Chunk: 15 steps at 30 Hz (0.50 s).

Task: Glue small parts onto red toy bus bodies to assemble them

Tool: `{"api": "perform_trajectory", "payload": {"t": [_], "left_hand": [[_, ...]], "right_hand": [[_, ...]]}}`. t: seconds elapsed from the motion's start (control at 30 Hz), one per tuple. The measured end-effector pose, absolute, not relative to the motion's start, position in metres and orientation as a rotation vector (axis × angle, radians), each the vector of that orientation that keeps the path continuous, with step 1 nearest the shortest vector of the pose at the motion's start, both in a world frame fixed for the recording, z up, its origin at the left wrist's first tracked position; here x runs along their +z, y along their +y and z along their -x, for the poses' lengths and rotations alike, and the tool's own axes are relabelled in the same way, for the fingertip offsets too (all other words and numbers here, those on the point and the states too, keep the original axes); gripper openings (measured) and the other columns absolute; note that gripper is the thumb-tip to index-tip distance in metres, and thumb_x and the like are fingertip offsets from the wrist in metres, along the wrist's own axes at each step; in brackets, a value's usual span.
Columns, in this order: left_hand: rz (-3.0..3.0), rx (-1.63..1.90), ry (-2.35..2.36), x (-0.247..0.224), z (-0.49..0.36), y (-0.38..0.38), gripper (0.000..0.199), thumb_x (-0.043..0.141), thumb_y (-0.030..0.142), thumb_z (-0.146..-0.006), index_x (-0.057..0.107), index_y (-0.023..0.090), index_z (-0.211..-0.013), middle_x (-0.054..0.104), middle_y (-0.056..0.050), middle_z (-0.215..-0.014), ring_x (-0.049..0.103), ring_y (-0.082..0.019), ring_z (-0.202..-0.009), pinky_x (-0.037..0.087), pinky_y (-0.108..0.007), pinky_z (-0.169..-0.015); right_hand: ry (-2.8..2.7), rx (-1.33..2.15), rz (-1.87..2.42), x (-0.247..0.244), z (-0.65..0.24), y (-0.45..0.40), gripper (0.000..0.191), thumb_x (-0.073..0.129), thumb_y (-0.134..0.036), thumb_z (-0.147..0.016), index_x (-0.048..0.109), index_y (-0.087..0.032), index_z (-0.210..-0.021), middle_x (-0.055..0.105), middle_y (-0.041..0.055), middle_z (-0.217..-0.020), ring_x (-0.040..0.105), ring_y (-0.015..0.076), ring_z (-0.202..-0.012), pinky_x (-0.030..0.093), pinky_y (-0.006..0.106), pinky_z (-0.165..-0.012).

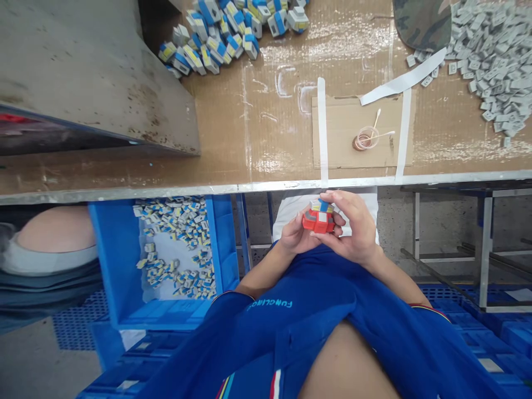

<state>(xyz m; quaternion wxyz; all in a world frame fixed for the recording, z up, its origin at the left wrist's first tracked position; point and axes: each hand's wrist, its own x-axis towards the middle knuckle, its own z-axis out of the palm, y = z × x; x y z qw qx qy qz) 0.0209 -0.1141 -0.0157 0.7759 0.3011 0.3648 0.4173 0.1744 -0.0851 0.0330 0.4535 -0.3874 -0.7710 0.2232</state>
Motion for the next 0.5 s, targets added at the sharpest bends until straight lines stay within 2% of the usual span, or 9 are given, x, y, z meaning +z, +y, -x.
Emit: {"api": "perform_trajectory", "payload": {"t": [0.17, 0.27, 0.37, 0.43, 0.5], "left_hand": [[-0.725, 0.957, 0.772, -0.002, -0.009, -0.107, 0.085, 0.048, 0.093, -0.083, 0.07, 0.02, -0.119, 0.078, -0.016, -0.104, 0.076, -0.036, -0.11, 0.064, -0.049, -0.087], [-0.756, 1.017, 0.751, 0.022, 0.022, -0.074, 0.083, 0.058, 0.087, -0.084, 0.065, 0.019, -0.131, 0.078, -0.015, -0.1, 0.079, -0.029, -0.091, 0.063, -0.039, -0.074], [-0.95, 1.096, 0.884, 0.054, 0.054, -0.004, 0.065, 0.07, 0.069, -0.09, 0.062, 0.021, -0.134, 0.078, -0.012, -0.106, 0.078, -0.022, -0.088, 0.063, -0.035, -0.08], [-1.152, 1.127, 1.089, 0.077, 0.063, 0.062, 0.062, 0.078, 0.059, -0.087, 0.062, 0.019, -0.132, 0.077, -0.01, -0.108, 0.076, -0.02, -0.091, 0.062, -0.034, -0.085], [-1.395, 1.083, 1.356, 0.098, 0.058, 0.137, 0.057, 0.08, 0.051, -0.087, 0.064, 0.016, -0.129, 0.076, -0.009, -0.105, 0.073, -0.02, -0.091, 0.059, -0.034, -0.086]], "right_hand": [[-1.873, 0.62, 0.872, 0.035, -0.182, -0.084, 0.085, 0.076, -0.05, -0.093, 0.036, -0.028, -0.164, 0.073, 0.0146, -0.132, 0.072, 0.0322, -0.121, 0.065, 0.054, -0.098], [-1.753, 0.575, 0.963, 0.032, -0.209, -0.073, 0.072, 0.074, -0.045, -0.094, 0.047, -0.027, -0.158, 0.075, 0.0139, -0.127, 0.072, 0.0309, -0.115, 0.065, 0.051, -0.094], [-1.405, 0.41, 1.243, 0.02, -0.248, -0.046, 0.045, 0.068, -0.03, -0.098, 0.063, -0.028, -0.142, 0.075, 0.0061, -0.103, 0.073, 0.0222, -0.09, 0.063, 0.04, -0.083], [-1.149, 0.312, 1.41, 0.011, -0.273, -0.023, 0.036, 0.069, -0.032, -0.097, 0.069, -0.024, -0.132, 0.071, 0.0042, -0.095, 0.07, 0.019, -0.082, 0.059, 0.035, -0.077], [-1.01, 0.313, 1.509, 0.001, -0.291, -0.004, 0.036, 0.069, -0.037, -0.097, 0.07, -0.021, -0.129, 0.07, 0.0048, -0.094, 0.068, 0.0191, -0.081, 0.057, 0.034, -0.075]]}}
